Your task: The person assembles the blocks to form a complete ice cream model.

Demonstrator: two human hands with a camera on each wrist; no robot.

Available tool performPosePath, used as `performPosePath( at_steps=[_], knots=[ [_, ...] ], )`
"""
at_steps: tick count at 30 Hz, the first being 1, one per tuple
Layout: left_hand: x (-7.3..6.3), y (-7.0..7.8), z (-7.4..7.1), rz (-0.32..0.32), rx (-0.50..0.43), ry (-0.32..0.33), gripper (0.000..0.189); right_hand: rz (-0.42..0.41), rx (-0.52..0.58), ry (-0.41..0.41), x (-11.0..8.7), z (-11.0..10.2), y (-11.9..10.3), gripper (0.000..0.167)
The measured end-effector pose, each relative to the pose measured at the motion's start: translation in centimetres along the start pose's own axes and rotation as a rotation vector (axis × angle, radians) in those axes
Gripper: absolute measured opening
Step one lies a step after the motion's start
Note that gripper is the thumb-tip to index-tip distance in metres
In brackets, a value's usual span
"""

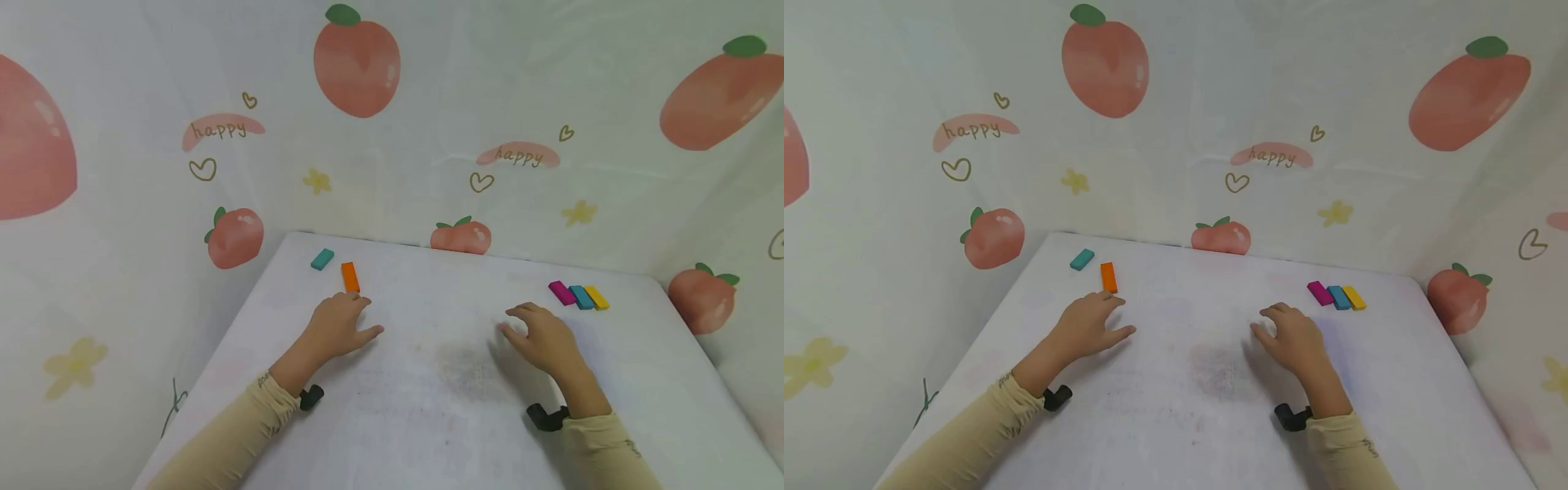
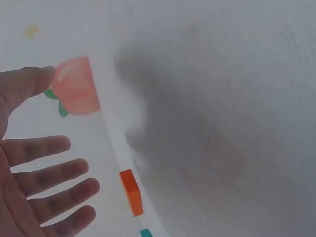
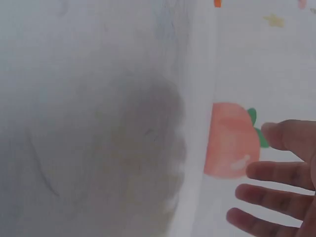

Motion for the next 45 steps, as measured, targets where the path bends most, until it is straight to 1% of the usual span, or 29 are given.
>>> performPosePath(
  at_steps=[2,6,10,13,19,23,26,31,35,37,41,45],
  knots=[
    [0.2,-0.3,0.2,-0.005,-0.017,0.018,0.059,0.021,0.016,-0.004,0.1,0.0,0.4,0.038],
    [0.8,-0.9,0.7,-0.043,-0.078,0.048,0.057,0.069,0.042,0.018,0.5,0.1,1.8,0.035],
    [1.6,-1.1,0.7,-0.095,-0.151,0.062,0.055,0.112,0.054,0.075,1.0,0.3,3.6,0.033],
    [2.3,-1.3,0.8,-0.127,-0.188,0.073,0.053,0.146,0.064,0.108,1.4,0.4,5.2,0.032],
    [3.8,-2.1,0.9,-0.155,-0.223,0.110,0.050,0.207,0.077,0.131,2.3,0.0,8.3,0.032],
    [4.9,-2.9,1.0,-0.185,-0.221,0.117,0.049,0.255,0.068,0.098,2.9,-0.2,10.0,0.034],
    [5.6,-3.3,1.0,-0.208,-0.215,0.117,0.048,0.285,0.057,0.057,3.4,-0.1,11.2,0.035],
    [6.5,-3.9,0.9,-0.240,-0.203,0.114,0.045,0.297,0.060,0.006,4.0,0.2,12.6,0.033],
    [7.1,-4.3,1.1,-0.284,-0.178,0.113,0.042,0.305,0.066,-0.036,4.2,0.6,13.2,0.032],
    [7.4,-4.6,1.2,-0.306,-0.167,0.101,0.041,0.311,0.062,-0.057,4.3,0.9,13.5,0.033],
    [7.8,-5.0,1.4,-0.325,-0.156,0.078,0.037,0.309,0.048,-0.065,4.5,1.4,13.9,0.036],
    [8.0,-5.2,1.6,-0.332,-0.154,0.070,0.030,0.299,0.032,-0.047,4.6,1.7,14.2,0.036]
  ],
)
Point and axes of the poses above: each hand's wrist, its own x-axis towards the middle knuckle, its own z-axis out of the palm, y = z × x, the point moved 1 cm from there along x, towards the middle knuckle, and after that the axes turned 11 degrees about -x, right-handed, at the moved point
